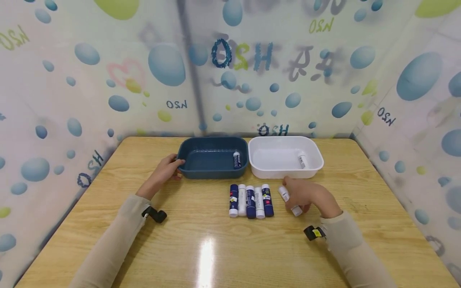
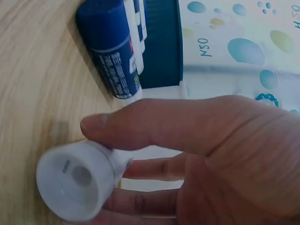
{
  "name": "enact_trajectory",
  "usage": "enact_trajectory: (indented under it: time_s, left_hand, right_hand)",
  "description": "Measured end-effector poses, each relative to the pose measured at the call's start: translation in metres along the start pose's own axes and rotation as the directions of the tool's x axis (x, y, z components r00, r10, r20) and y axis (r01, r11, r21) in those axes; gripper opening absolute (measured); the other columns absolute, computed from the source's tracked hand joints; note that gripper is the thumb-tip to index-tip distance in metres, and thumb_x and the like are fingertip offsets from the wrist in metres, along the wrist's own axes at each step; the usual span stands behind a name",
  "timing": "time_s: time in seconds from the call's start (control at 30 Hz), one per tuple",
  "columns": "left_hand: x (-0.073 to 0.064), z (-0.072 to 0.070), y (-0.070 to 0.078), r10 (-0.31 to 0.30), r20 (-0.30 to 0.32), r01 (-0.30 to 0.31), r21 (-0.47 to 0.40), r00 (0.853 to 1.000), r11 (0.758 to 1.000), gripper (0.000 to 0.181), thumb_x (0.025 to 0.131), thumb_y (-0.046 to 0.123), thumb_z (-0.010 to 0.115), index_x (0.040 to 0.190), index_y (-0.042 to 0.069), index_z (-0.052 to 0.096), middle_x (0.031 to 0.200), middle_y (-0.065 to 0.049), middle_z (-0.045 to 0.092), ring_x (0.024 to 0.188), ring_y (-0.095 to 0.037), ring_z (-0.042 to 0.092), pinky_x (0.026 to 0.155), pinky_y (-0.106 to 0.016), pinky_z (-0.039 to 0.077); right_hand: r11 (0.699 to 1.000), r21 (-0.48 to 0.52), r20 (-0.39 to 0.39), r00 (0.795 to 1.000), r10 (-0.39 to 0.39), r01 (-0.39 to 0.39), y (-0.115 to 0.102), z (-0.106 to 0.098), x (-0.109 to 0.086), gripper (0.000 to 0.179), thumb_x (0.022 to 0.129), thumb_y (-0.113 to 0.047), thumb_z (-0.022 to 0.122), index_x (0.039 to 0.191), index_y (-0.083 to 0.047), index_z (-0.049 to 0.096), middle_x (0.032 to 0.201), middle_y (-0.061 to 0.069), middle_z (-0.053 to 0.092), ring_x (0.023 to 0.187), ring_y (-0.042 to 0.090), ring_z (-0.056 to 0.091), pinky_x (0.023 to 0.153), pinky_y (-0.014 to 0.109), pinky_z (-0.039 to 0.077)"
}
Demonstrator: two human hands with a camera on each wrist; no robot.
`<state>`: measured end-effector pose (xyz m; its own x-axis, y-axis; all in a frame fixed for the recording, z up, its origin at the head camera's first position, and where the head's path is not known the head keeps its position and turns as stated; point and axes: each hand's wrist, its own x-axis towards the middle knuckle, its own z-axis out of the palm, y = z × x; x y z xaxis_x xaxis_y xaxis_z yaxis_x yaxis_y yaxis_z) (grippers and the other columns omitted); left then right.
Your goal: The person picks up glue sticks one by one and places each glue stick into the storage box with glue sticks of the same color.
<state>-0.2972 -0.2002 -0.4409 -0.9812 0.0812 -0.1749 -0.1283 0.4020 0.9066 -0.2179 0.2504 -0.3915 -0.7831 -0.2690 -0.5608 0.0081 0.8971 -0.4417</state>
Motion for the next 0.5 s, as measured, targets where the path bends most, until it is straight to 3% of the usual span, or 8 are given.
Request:
enact_trajectory:
  time_s: [0.23, 0.5]
  left_hand:
    - [0.001, 0.001, -0.001, 0.006, -0.006, -0.006, 0.002, 1.0, 1.0, 0.057, 0.107, 0.032, 0.049, 0.156, 0.005, 0.039, 0.121, -0.02, 0.059, 0.09, -0.021, 0.061, 0.07, -0.032, 0.062]
    - [0.001, 0.001, -0.001, 0.017, 0.0, -0.017, 0.006, 1.0, 1.0, 0.059, 0.108, 0.032, 0.048, 0.159, 0.005, 0.035, 0.125, -0.02, 0.058, 0.09, -0.021, 0.06, 0.072, -0.033, 0.063]
  right_hand:
    - [0.997, -0.046, -0.026, 0.998, -0.056, 0.054, 0.005, -0.006, -0.004, 0.064, 0.093, -0.018, 0.074, 0.146, -0.009, 0.04, 0.111, 0.016, 0.062, 0.089, 0.024, 0.061, 0.068, 0.035, 0.06]
    - [0.981, -0.111, -0.102, 0.98, -0.172, 0.16, 0.006, -0.017, -0.014, 0.043, 0.094, -0.019, 0.075, 0.131, -0.007, 0.058, 0.103, 0.011, 0.068, 0.084, 0.02, 0.061, 0.069, 0.033, 0.057]
